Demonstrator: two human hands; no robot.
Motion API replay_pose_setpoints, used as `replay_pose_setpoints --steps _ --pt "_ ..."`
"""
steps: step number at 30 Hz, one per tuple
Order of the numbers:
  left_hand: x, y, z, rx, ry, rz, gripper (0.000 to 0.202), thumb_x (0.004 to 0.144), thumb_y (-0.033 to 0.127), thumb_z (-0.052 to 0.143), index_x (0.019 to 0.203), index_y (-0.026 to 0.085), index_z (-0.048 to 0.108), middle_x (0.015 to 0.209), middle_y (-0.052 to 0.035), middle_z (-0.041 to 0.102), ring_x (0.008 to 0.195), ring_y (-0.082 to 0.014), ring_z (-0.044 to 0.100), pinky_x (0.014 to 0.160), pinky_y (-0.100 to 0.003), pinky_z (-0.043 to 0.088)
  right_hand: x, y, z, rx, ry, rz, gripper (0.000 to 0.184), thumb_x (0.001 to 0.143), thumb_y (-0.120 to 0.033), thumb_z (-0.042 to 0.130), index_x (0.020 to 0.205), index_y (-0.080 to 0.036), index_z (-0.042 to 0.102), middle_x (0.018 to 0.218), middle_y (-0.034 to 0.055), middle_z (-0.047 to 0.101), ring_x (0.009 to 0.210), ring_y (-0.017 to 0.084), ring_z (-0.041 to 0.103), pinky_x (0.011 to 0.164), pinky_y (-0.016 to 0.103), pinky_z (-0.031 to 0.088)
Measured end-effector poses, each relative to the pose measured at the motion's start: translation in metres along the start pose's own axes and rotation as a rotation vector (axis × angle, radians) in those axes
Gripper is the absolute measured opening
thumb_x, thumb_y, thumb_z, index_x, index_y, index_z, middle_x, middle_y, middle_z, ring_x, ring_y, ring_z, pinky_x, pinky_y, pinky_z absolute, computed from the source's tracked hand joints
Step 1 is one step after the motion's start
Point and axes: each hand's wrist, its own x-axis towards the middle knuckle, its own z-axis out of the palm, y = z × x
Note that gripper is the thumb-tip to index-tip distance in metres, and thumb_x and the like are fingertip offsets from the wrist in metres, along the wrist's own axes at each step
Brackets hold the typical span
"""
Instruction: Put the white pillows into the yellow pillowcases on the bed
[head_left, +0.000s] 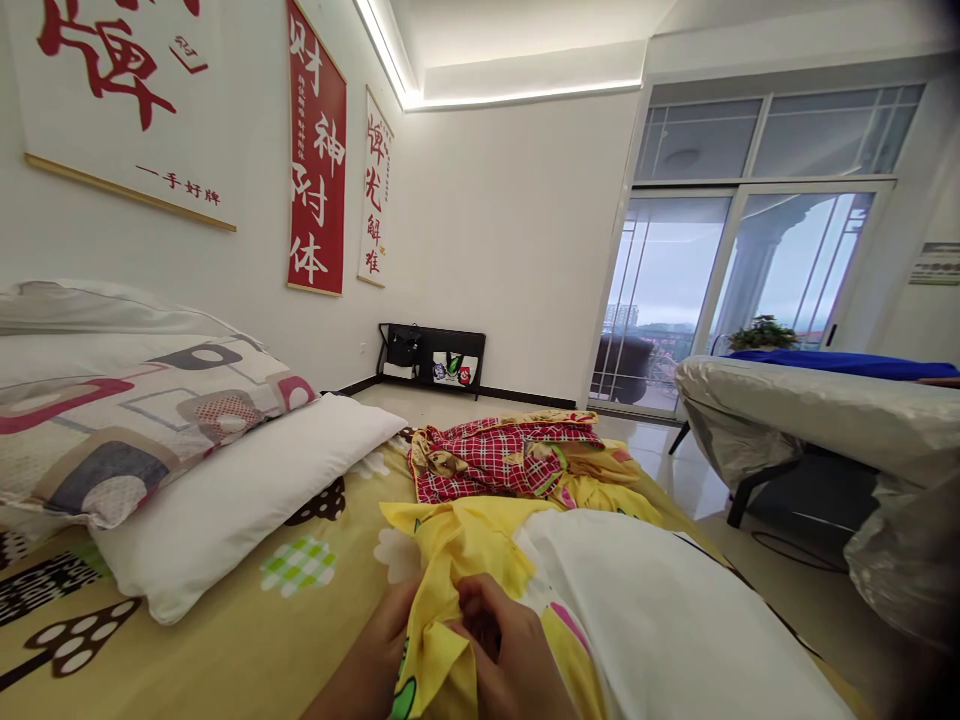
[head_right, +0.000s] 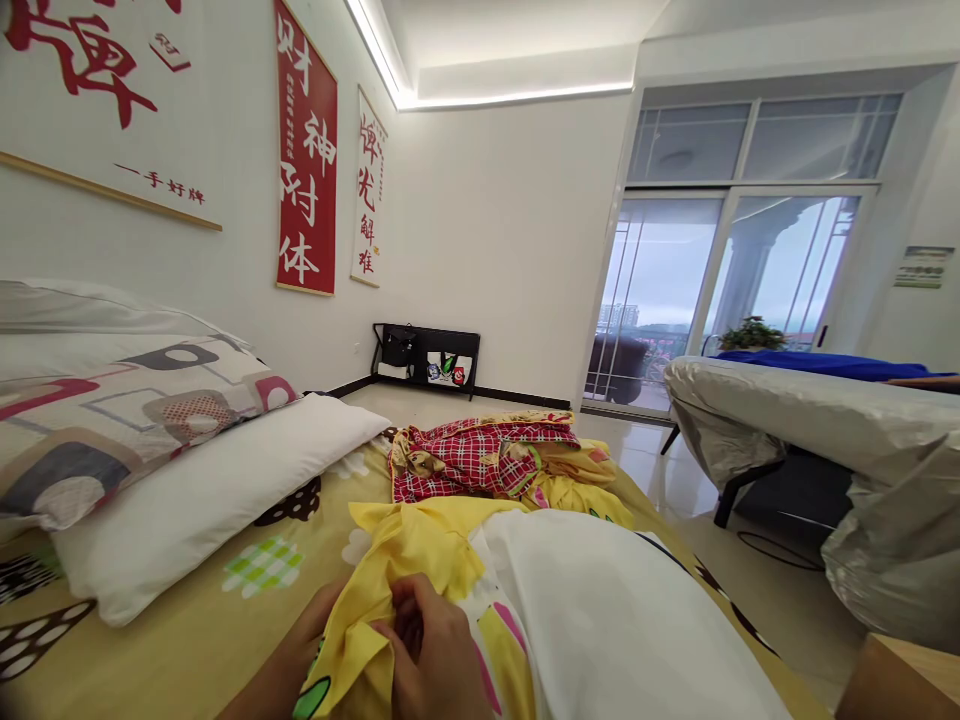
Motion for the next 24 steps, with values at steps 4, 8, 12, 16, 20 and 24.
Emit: replay_pose_setpoints --steps 4,8,12,16,20,24 --pt "0.001 0.014 0.012 0.147 -0.122 0.079 0.02 0.063 0.042 0.07 0.062 0.021 0.071 0.066 -0.0041 0.064 0.07 -0.0234 0.051 0.063 -0.029 0.044 -0.003 -0.004 0.001 -0.043 -0.049 -0.016 0.014 0.081 -0.031 0.055 0.074 -0.02 0.056 0.066 -0.0007 0.057 0.062 0.014 0.049 0.057 0.024 0.034" --pt "0.007 0.009 0.0 0.217 -0.136 0.138 0.031 0.069 0.049 0.067 0.059 0.019 0.066 0.06 -0.0023 0.055 0.063 -0.0188 0.046 0.058 -0.027 0.04 -0.001 -0.002 0.005 0.092 -0.083 -0.013 0.025 0.084 -0.037 0.054 0.068 -0.019 0.051 0.062 -0.0029 0.046 0.06 0.011 0.04 0.056 0.024 0.03" --pt "0.02 -0.002 -0.023 0.221 -0.146 0.064 0.043 0.076 0.056 0.061 0.059 0.016 0.059 0.056 0.002 0.041 0.054 -0.0118 0.037 0.05 -0.022 0.032 0.006 0.005 0.004 0.243 -0.09 -0.004 0.034 0.083 -0.049 0.056 0.07 -0.018 0.049 0.065 -0.0034 0.04 0.063 0.011 0.036 0.058 0.023 0.029" --pt "0.03 -0.009 -0.037 0.171 -0.151 -0.005 0.044 0.077 0.056 0.061 0.062 0.016 0.057 0.06 0.0026 0.042 0.056 -0.0104 0.036 0.052 -0.021 0.032 0.01 0.008 0.0 0.331 -0.108 0.03 0.04 0.079 -0.056 0.059 0.072 -0.018 0.048 0.067 -0.0034 0.038 0.064 0.011 0.034 0.058 0.023 0.028" --pt "0.033 -0.014 -0.03 0.307 -0.128 0.119 0.037 0.08 0.05 0.06 0.064 0.017 0.058 0.062 0.0006 0.046 0.059 -0.0134 0.04 0.055 -0.023 0.034 0.009 0.009 -0.001 0.452 -0.128 0.069 0.042 0.077 -0.057 0.062 0.074 -0.018 0.048 0.068 -0.0031 0.038 0.066 0.011 0.035 0.06 0.023 0.029" --pt "0.034 -0.024 -0.016 0.473 -0.127 0.347 0.021 0.072 0.036 0.069 0.068 0.018 0.057 0.068 -0.0018 0.057 0.065 -0.0163 0.046 0.058 -0.024 0.035 0.009 0.011 -0.002 0.534 -0.121 0.086 0.042 0.074 -0.057 0.065 0.075 -0.018 0.049 0.068 -0.0027 0.041 0.065 0.011 0.038 0.06 0.024 0.03"
